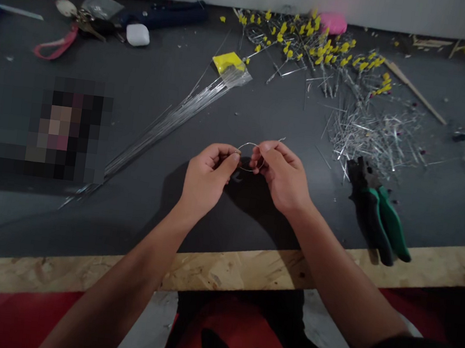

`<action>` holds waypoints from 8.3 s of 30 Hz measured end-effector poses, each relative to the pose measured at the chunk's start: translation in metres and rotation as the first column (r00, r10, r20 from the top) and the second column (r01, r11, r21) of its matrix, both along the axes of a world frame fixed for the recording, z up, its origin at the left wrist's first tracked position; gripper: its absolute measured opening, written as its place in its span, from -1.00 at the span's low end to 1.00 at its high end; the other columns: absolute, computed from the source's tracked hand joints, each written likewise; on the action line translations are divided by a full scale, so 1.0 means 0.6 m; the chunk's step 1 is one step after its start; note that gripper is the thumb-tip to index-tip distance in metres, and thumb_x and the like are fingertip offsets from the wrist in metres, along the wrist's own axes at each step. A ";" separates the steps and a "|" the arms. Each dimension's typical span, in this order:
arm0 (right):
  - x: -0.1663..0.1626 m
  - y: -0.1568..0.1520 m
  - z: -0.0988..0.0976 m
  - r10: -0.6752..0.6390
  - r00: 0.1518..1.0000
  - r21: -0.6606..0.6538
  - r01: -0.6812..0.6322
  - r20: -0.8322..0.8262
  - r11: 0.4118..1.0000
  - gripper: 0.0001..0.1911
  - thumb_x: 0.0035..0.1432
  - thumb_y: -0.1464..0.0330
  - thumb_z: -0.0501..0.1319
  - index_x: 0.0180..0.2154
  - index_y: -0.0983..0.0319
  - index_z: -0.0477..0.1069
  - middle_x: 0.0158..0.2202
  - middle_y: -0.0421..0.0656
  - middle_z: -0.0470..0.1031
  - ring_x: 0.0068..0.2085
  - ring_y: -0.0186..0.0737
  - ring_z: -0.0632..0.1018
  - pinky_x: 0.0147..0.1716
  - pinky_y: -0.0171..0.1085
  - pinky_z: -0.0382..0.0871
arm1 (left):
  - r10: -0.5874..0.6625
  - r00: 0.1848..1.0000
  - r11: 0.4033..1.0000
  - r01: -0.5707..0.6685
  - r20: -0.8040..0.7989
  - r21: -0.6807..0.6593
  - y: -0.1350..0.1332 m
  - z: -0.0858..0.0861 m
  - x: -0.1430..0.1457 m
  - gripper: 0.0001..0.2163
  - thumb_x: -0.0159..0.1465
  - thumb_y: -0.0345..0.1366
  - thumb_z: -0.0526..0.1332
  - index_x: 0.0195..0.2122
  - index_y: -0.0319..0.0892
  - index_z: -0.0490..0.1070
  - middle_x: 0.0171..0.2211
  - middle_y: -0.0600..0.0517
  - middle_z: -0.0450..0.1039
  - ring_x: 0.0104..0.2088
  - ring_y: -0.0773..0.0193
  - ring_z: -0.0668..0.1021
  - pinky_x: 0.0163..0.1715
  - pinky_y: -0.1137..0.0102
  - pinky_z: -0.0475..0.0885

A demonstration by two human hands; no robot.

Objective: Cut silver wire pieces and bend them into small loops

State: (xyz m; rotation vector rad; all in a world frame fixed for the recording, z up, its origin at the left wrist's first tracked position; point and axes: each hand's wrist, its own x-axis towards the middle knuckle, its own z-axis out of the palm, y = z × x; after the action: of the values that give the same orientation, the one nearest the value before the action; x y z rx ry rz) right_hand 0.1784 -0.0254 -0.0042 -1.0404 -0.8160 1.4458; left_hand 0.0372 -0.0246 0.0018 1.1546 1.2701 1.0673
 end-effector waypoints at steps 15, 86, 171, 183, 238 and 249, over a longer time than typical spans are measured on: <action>0.001 0.001 0.002 -0.054 0.999 -0.052 0.053 -0.002 0.997 -0.85 0.03 0.25 0.26 -0.46 0.20 0.43 -0.50 -0.28 0.41 -0.49 -0.46 0.39 -0.54 -0.42 0.25 | -0.031 0.998 0.998 0.035 -0.060 0.057 0.005 -0.010 0.002 -0.87 0.16 -0.26 0.23 -0.30 -0.18 0.44 -0.49 0.10 0.45 -0.61 0.48 0.34 -0.59 0.53 0.26; 0.061 -0.009 0.012 0.389 0.894 -0.044 -0.408 -0.221 0.912 -0.92 0.02 0.36 0.31 -0.38 0.23 0.49 -0.52 -0.27 0.49 -0.42 -0.41 0.51 -0.29 -0.35 0.40 | -0.217 0.922 0.957 0.266 0.320 -0.118 0.000 0.002 -0.011 -0.85 0.06 -0.27 0.34 -0.38 -0.20 0.45 -0.54 0.11 0.42 -0.62 0.51 0.29 -0.59 0.52 0.11; 0.069 -0.009 0.013 0.460 0.857 0.001 -0.473 -0.232 0.881 -0.82 0.04 0.29 0.34 -0.30 0.25 0.52 -0.45 -0.24 0.53 -0.40 -0.41 0.53 -0.27 -0.37 0.45 | -0.167 0.853 0.926 0.308 0.495 -0.219 -0.007 0.006 0.003 -0.95 0.11 -0.39 0.28 -0.39 -0.25 0.46 -0.50 0.11 0.45 -0.52 0.47 0.47 -0.42 0.51 0.36; 0.070 -0.004 -0.004 0.413 0.856 -0.072 -0.455 -0.311 0.888 -0.82 -0.03 0.29 0.39 -0.37 0.22 0.50 -0.53 -0.30 0.50 -0.48 -0.43 0.53 -0.37 -0.40 0.46 | -0.162 0.836 0.925 0.314 0.525 -0.215 -0.008 -0.005 0.003 -0.92 0.09 -0.38 0.30 -0.37 -0.23 0.47 -0.50 0.12 0.45 -0.57 0.51 0.41 -0.35 0.46 0.41; 0.043 -0.007 0.010 0.299 0.921 -0.016 -0.312 -0.249 0.950 -0.91 0.16 0.33 0.21 -0.37 0.21 0.42 -0.49 -0.30 0.34 -0.40 -0.45 0.45 -0.29 -0.39 0.47 | -0.079 0.835 0.933 0.255 0.545 -0.255 -0.003 -0.002 0.002 -0.87 0.09 -0.41 0.30 -0.31 -0.28 0.47 -0.44 0.06 0.51 -0.48 0.45 0.52 -0.27 0.43 0.47; 0.046 -0.005 0.008 0.299 0.927 -0.023 -0.312 -0.225 0.950 -0.90 0.15 0.32 0.21 -0.38 0.20 0.39 -0.50 -0.31 0.32 -0.41 -0.45 0.44 -0.31 -0.40 0.45 | -0.104 0.810 0.915 0.305 0.578 -0.263 -0.004 -0.001 -0.001 -0.91 0.09 -0.40 0.30 -0.36 -0.27 0.48 -0.43 0.07 0.49 -0.44 0.45 0.52 -0.24 0.43 0.46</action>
State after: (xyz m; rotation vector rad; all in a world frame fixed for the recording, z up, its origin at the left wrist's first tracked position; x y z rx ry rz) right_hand 0.2057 -0.0285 0.0008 -0.8000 -0.8030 1.8237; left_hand 0.0369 -0.0271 0.0011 0.6236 0.7976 0.8777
